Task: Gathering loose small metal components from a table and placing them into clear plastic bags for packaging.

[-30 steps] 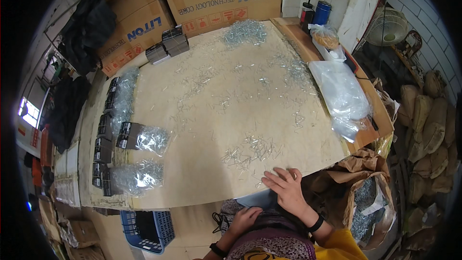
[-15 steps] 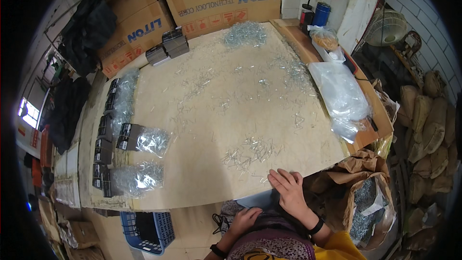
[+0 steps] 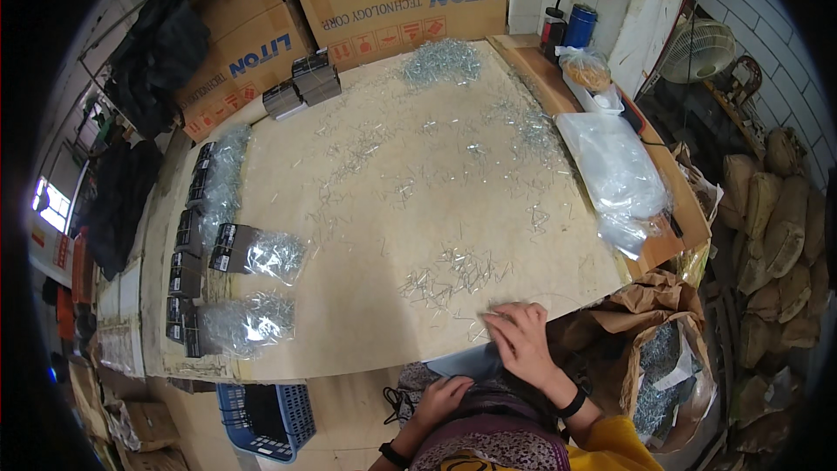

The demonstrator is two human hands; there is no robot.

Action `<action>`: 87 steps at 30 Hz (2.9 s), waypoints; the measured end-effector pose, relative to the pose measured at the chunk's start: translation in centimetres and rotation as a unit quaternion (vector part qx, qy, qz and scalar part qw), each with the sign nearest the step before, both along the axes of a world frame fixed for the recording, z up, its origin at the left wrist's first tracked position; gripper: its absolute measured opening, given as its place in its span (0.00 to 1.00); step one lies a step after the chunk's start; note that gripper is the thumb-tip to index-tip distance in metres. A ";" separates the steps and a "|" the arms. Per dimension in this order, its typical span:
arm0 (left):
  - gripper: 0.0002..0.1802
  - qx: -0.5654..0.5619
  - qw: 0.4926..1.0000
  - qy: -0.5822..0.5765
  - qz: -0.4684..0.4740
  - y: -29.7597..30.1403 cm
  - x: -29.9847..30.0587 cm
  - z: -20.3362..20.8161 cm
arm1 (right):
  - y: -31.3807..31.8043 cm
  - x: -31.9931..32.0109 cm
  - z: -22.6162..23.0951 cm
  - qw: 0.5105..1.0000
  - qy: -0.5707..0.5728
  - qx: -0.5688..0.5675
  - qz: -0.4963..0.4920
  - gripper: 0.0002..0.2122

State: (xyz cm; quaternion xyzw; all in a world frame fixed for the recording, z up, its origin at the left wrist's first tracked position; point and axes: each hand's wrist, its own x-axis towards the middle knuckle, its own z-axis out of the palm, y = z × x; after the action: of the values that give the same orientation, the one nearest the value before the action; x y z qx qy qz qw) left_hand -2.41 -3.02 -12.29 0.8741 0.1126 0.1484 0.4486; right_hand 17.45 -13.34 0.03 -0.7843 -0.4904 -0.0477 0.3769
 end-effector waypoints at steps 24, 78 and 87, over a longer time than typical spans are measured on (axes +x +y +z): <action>0.06 0.000 1.000 0.029 -0.002 0.0 0.0 0.6 | 1.3 1.0 0.0 0.998 0.028 -0.031 0.040 0.18; 0.06 -0.148 0.988 0.035 0.003 -0.3 0.7 2.6 | -0.6 1.1 -0.2 0.991 -0.062 -0.106 -0.053 0.19; 0.07 -0.159 0.986 0.041 0.009 -0.3 0.7 2.3 | -1.7 1.0 0.0 0.983 -0.067 -0.101 -0.138 0.17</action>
State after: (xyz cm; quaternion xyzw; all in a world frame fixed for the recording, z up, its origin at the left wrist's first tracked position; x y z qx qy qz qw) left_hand -1.68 -3.36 -10.04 0.7959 0.1608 0.0969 0.5756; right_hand 18.42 -15.05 0.06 -0.8736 -0.4038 -0.1021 0.2517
